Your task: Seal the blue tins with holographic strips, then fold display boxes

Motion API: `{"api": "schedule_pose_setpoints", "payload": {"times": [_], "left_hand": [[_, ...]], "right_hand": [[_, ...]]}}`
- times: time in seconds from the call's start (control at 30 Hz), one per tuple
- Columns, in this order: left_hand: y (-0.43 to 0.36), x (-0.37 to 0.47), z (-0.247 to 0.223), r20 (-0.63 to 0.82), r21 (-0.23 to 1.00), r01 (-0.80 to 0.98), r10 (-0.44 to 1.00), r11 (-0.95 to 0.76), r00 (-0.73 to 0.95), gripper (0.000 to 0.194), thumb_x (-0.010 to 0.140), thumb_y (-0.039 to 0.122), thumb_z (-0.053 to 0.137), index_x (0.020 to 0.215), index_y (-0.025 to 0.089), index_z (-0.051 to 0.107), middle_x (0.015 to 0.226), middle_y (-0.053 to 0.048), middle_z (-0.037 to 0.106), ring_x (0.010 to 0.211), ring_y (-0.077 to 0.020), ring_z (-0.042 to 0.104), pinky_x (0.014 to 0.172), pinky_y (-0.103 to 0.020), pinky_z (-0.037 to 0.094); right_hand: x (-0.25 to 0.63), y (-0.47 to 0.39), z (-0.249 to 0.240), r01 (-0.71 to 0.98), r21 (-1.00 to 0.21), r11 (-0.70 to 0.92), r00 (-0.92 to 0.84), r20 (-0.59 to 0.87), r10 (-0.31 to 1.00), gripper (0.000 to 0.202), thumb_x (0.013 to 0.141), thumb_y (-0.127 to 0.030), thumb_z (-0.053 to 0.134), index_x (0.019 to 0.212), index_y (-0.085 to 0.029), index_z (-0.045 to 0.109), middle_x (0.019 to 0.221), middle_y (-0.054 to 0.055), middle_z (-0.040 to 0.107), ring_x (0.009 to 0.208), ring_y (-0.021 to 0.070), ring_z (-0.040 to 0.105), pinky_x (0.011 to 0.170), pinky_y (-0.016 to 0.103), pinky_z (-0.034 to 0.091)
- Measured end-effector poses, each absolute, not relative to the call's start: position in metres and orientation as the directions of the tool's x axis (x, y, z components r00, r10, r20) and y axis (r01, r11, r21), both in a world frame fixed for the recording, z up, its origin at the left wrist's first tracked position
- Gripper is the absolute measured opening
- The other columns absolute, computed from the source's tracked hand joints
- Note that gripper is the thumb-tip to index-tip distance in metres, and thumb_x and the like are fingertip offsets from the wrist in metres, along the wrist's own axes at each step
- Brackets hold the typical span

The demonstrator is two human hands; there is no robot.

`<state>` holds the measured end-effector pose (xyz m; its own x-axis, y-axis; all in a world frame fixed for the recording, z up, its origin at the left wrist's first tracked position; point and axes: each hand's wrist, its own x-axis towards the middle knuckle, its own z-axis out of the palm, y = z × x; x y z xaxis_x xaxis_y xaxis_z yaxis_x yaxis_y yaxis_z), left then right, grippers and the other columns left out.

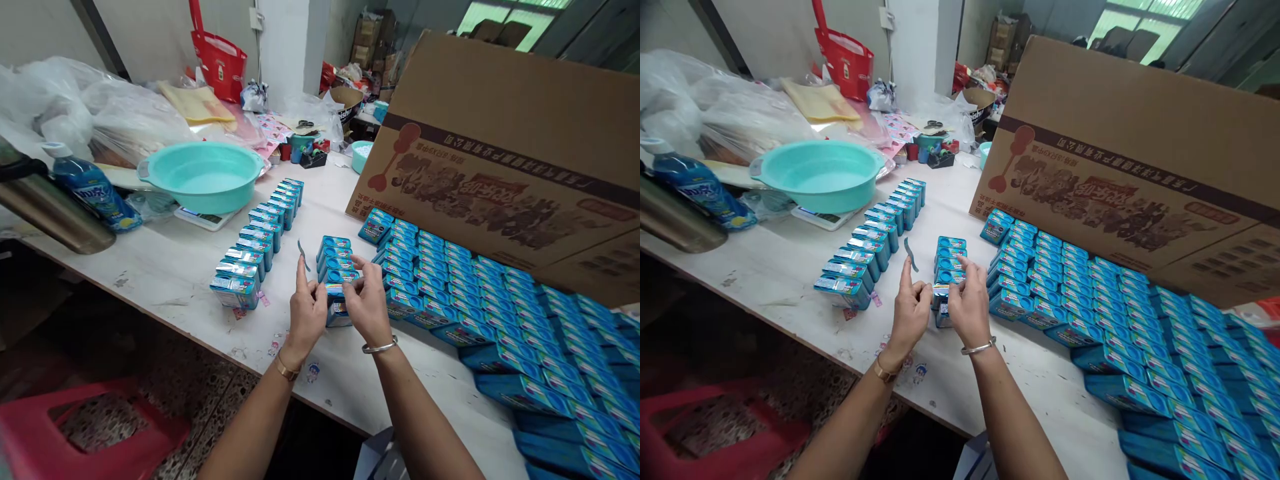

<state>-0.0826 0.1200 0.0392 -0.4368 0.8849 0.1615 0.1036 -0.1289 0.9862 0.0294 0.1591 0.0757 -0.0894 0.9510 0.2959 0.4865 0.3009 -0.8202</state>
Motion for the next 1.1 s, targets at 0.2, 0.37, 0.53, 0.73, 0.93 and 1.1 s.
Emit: {"api": "schedule_pose_setpoints", "payload": {"times": [0.2,0.37,0.53,0.73,0.93,1.1], "left_hand": [[0.13,-0.082,0.027,0.127,0.991,0.101,0.89,-0.092,-0.438,0.075,0.089,0.021,0.049,0.156,0.009,0.019,0.056,0.011,0.036,0.052,-0.0117,0.038,0.055,-0.022,0.033],[0.135,-0.077,0.016,0.046,0.987,-0.12,0.894,-0.11,-0.445,0.077,0.088,0.025,0.052,0.155,0.007,0.018,0.057,0.012,0.029,0.05,-0.0105,0.03,0.05,-0.02,0.029],[0.138,-0.075,0.002,-0.011,0.983,-0.168,0.884,-0.076,-0.467,0.081,0.089,0.032,0.056,0.155,0.006,0.017,0.056,0.013,0.032,0.05,-0.0101,0.035,0.051,-0.021,0.031],[0.123,-0.087,0.015,0.025,0.986,-0.128,0.844,-0.111,-0.536,0.082,0.086,0.035,0.064,0.153,0.008,0.024,0.057,0.012,0.041,0.054,-0.0105,0.042,0.059,-0.022,0.038],[0.091,-0.108,0.053,0.001,0.967,-0.245,0.958,-0.075,-0.286,0.071,0.09,0.074,0.034,0.094,0.012,0.069,0.048,0.008,0.033,0.044,-0.0103,0.028,0.047,-0.026,0.029],[0.092,-0.113,0.067,0.021,0.99,-0.132,0.987,-0.042,-0.159,0.08,0.089,0.077,0.024,0.081,0.012,0.069,0.046,0.007,0.03,0.045,-0.0106,0.025,0.049,-0.028,0.025]], "right_hand": [[0.026,0.167,0.059,0.665,-0.667,0.336,-0.156,0.315,0.936,0.053,0.08,-0.012,0.048,0.131,-0.022,0.054,0.114,0.011,0.052,0.081,0.0218,0.06,0.078,0.04,0.052],[0.027,0.17,0.05,0.674,-0.63,0.385,-0.162,0.383,0.909,0.054,0.078,-0.012,0.049,0.132,-0.021,0.054,0.112,0.012,0.052,0.108,0.0289,0.054,0.095,0.047,0.048],[0.032,0.174,0.048,0.685,-0.614,0.391,-0.163,0.394,0.904,0.055,0.077,-0.009,0.049,0.13,-0.021,0.058,0.11,0.011,0.051,0.111,0.0283,0.052,0.101,0.049,0.044],[0.044,0.178,0.052,0.645,-0.638,0.422,-0.251,0.345,0.904,0.059,0.076,-0.005,0.043,0.13,-0.022,0.059,0.118,0.012,0.05,0.114,0.027,0.052,0.102,0.048,0.045],[0.061,0.172,0.098,0.526,-0.703,0.479,-0.352,0.334,0.875,0.044,0.091,-0.038,0.052,0.132,-0.024,0.056,0.122,0.011,0.057,0.107,0.026,0.057,0.095,0.044,0.048],[0.061,0.173,0.138,0.544,-0.64,0.543,-0.643,0.097,0.759,0.04,0.089,-0.053,0.058,0.113,-0.023,0.068,0.117,0.009,0.064,0.108,0.0251,0.06,0.09,0.036,0.047]]}}
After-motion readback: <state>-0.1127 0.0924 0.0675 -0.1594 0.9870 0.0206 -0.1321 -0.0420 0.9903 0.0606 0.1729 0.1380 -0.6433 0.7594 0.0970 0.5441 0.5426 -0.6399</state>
